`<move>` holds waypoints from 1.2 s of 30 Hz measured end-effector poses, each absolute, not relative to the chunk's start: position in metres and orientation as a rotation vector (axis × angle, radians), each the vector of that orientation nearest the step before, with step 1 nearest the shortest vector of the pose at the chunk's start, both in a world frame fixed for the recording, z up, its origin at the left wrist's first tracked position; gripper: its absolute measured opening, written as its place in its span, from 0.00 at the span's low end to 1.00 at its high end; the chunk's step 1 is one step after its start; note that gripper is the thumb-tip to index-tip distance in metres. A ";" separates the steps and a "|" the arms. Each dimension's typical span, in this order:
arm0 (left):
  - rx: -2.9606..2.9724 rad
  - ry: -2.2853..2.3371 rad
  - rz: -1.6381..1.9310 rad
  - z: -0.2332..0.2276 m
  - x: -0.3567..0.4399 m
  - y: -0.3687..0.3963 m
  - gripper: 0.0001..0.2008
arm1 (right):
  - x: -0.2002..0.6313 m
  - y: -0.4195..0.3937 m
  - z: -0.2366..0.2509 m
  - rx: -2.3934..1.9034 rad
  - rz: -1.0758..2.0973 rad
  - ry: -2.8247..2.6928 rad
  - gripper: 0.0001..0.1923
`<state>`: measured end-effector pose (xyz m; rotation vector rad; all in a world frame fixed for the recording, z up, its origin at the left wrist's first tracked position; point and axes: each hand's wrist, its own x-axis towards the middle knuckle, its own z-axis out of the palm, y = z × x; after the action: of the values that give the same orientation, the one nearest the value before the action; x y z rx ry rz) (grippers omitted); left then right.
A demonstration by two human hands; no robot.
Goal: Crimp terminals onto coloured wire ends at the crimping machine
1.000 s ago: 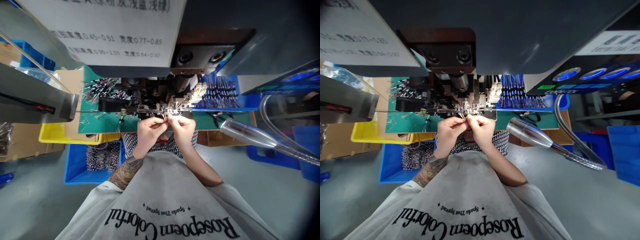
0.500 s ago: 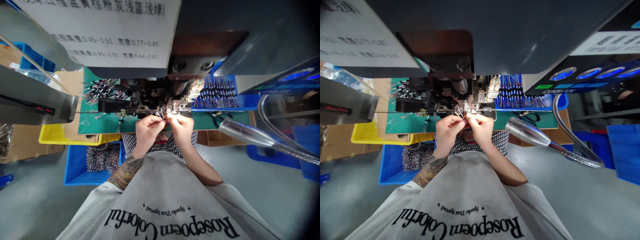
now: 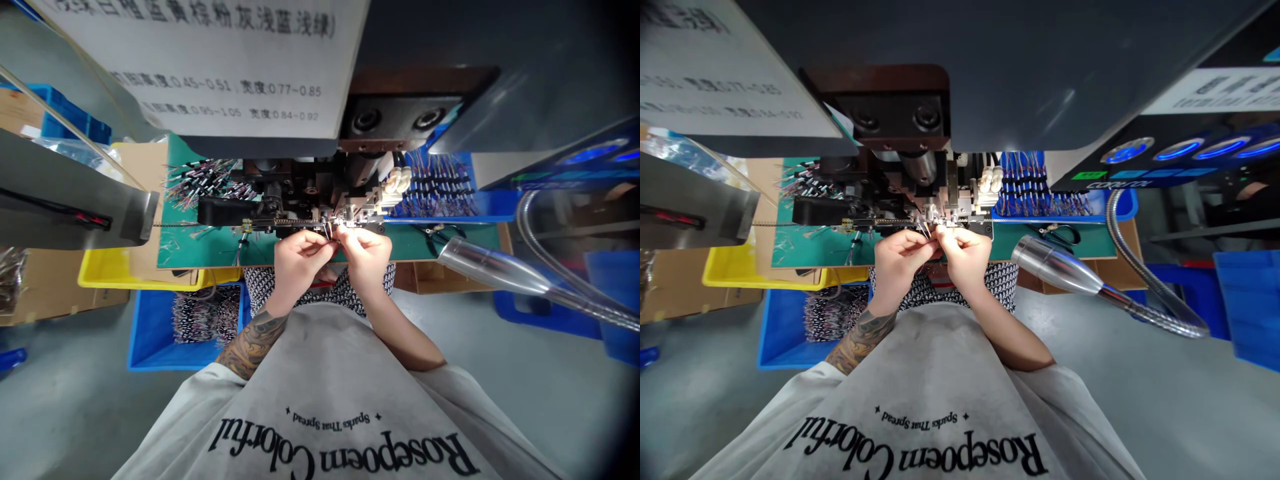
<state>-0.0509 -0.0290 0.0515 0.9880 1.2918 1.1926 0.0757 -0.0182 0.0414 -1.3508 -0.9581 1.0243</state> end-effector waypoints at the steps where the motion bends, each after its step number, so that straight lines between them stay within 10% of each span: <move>1: 0.983 1.287 1.196 0.051 -0.051 -0.029 0.10 | 0.076 -0.018 0.042 -1.351 1.029 -0.955 0.21; 36: 1.081 1.313 1.203 0.050 -0.054 -0.030 0.06 | 0.073 -0.029 0.046 -1.346 0.965 -1.046 0.11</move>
<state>-0.0536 -0.0304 0.0504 1.0806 1.3125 1.2026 0.0726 -0.0290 0.0459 -1.3456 -1.0463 0.9648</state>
